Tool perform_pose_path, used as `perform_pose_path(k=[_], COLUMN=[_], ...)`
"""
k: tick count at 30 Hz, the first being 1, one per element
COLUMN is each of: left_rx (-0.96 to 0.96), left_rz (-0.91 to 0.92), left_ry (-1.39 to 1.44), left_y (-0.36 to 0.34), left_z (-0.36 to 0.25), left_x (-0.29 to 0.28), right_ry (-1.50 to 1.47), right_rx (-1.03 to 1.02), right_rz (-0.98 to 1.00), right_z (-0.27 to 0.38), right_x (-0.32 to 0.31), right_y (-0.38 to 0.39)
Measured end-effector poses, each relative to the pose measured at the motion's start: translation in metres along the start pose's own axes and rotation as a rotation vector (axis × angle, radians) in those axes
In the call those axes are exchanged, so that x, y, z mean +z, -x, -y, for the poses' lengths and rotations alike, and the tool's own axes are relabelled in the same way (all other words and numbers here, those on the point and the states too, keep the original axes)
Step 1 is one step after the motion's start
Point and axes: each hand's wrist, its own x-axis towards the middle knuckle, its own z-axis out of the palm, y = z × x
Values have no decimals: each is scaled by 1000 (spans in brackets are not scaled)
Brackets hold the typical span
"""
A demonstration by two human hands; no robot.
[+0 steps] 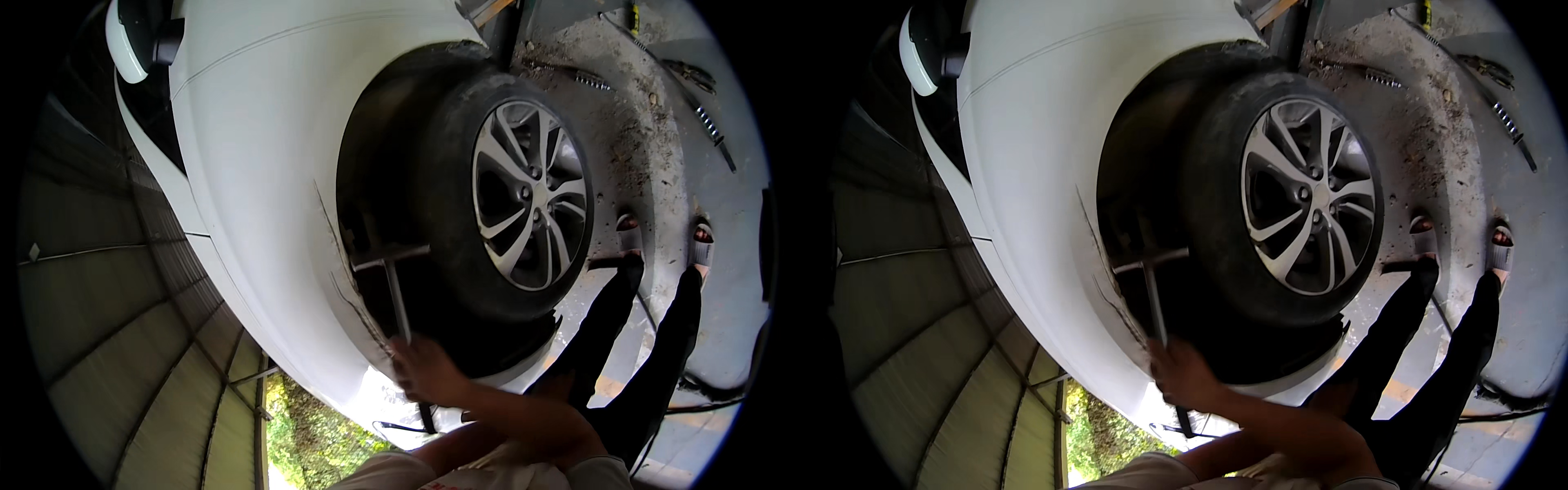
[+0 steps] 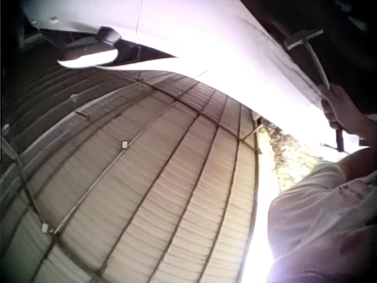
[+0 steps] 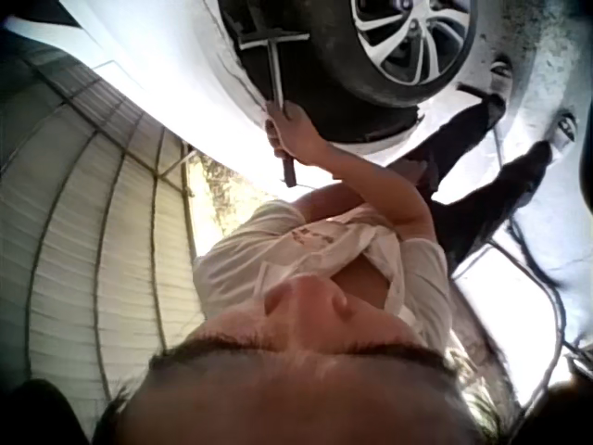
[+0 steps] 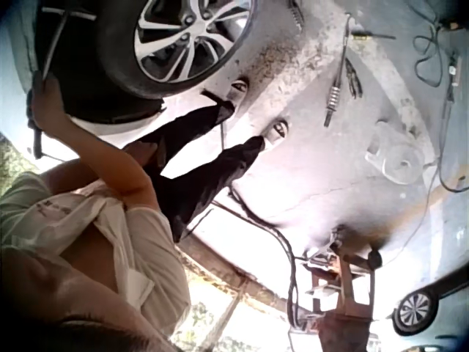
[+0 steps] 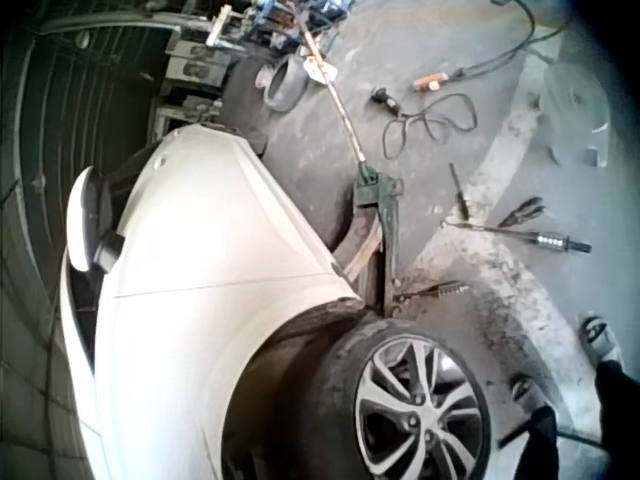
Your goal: The person uses a hammer and a metal bar to repeatedly strike and pry the front bumper of a white car, attempting to push a dent back into place. The person works on the area above the front wheel, using the tire as a fulcrum for the metal bar.
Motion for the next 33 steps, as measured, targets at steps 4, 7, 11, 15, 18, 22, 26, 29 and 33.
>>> perform_pose_path(k=[4,7,11,15,18,22,26,29,33], left_rx=[-14,154,144,-1,-22,-21,-10,16,49], left_rz=[25,-114,-56,63,103,120,139,132,107], left_ry=[-13,-60,-77,-33,-52,-23,36,99,239], left_y=[-6,-25,-29,-17,-22,-24,-24,-23,-18], left_z=[0,36,36,10,6,8,3,-3,-20], left_x=[5,29,24,3,-4,-8,-11,-12,-18], right_ry=[-171,-253,6,-153,-23,12,14,24,1483], right_rx=[-200,-172,1,-264,-135,-30,-86,129,-194], right_rz=[-284,-266,16,-187,-52,57,-202,-166,-476], right_z=[27,19,20,18,9,25,13,19,77], right_x=[-18,-16,3,-11,1,-13,20,0,-32], right_y=[8,-2,-3,-8,-12,-8,-15,-8,52])
